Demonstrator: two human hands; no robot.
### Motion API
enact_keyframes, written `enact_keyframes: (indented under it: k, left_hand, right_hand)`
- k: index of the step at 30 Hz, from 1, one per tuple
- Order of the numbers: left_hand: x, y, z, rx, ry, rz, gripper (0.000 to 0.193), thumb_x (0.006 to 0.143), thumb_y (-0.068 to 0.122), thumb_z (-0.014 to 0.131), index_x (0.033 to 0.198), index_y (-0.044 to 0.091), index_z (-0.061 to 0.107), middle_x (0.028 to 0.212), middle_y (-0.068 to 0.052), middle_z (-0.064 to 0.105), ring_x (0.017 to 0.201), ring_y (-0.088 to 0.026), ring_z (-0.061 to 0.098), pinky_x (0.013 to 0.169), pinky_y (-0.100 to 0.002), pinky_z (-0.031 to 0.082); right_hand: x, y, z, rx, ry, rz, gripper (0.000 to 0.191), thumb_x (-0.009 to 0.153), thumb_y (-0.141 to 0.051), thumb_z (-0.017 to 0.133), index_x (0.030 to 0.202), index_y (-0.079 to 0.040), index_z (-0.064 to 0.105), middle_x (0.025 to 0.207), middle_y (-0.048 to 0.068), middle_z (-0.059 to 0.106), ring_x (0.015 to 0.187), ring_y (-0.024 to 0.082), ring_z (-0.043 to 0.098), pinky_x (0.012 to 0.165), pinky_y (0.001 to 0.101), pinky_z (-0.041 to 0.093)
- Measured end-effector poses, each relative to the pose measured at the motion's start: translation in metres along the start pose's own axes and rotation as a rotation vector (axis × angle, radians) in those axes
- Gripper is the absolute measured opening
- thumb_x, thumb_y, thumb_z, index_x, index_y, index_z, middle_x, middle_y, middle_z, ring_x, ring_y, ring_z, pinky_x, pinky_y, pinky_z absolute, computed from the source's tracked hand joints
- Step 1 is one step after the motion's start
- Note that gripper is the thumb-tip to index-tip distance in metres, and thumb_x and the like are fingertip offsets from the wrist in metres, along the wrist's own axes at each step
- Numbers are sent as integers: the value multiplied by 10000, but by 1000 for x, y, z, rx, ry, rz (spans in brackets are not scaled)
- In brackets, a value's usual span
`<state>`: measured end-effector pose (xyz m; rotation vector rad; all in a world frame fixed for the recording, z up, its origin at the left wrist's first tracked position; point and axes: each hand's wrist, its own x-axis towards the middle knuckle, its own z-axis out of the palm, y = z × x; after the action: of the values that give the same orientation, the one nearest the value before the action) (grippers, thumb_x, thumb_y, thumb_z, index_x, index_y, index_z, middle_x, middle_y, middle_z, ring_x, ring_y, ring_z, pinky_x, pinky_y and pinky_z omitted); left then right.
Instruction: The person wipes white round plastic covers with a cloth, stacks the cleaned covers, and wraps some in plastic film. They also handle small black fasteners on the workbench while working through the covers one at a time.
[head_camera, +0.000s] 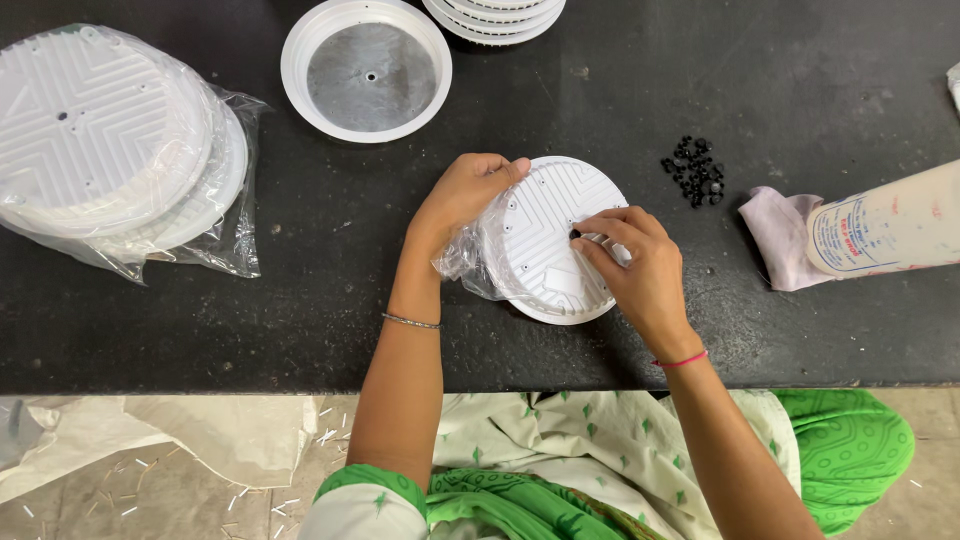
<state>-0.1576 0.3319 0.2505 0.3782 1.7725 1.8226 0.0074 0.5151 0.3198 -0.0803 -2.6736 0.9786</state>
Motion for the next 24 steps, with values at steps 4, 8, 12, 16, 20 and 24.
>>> enact_keyframes:
  k: [4,8,12,16,20,24]
  left_hand:
    - [1,1,0,-1,2,-10,395,950,370,697,896,-20,737,779,-12,713,685,-63,617,619,-266,518]
    - [1,1,1,27,2,-4,405,961,372,696,886,-24,734,767,-19,700,677,-65,604,607,-272,507]
    - [1,2,1,1,-3,-6,397,950,374,698,893,-16,738,777,-10,712,684,-60,612,616,-265,514]
    - [-1,3,0,-5,-2,-27,400,947,379,692,892,-14,736,767,-11,708,671,-65,612,603,-273,510]
    - [-1,4,1,9,-2,-10,418,969,382,692,874,-23,725,750,-6,666,661,-64,570,576,-286,479]
    - [-3,4,1,-11,-1,-15,393,953,372,692,865,-10,722,747,3,685,659,-58,586,589,-275,492]
  right_hand:
    - [0,0,0,-2,-5,32,181,872,-154,801,1050,-121,799,1073,53,717,875,165,731,750,320,578]
    - [0,-1,-1,-19,-15,5,196,873,-147,799,1066,-113,799,1075,62,718,884,174,728,762,323,576]
    - [5,-2,-9,0,-45,12,269,838,-165,811,1097,-94,785,1054,74,717,863,198,722,762,312,587]
    - [27,1,-26,-52,-88,-39,456,827,-238,841,1242,-106,706,1218,107,676,1037,258,701,875,355,580]
    - [67,4,-32,-206,-326,-9,865,687,-319,913,1444,-153,528,1428,164,526,1213,365,592,956,447,509]
    - [87,3,-26,-262,-531,84,1050,605,-336,931,1511,-205,416,1513,135,454,1294,386,544,1010,470,484]
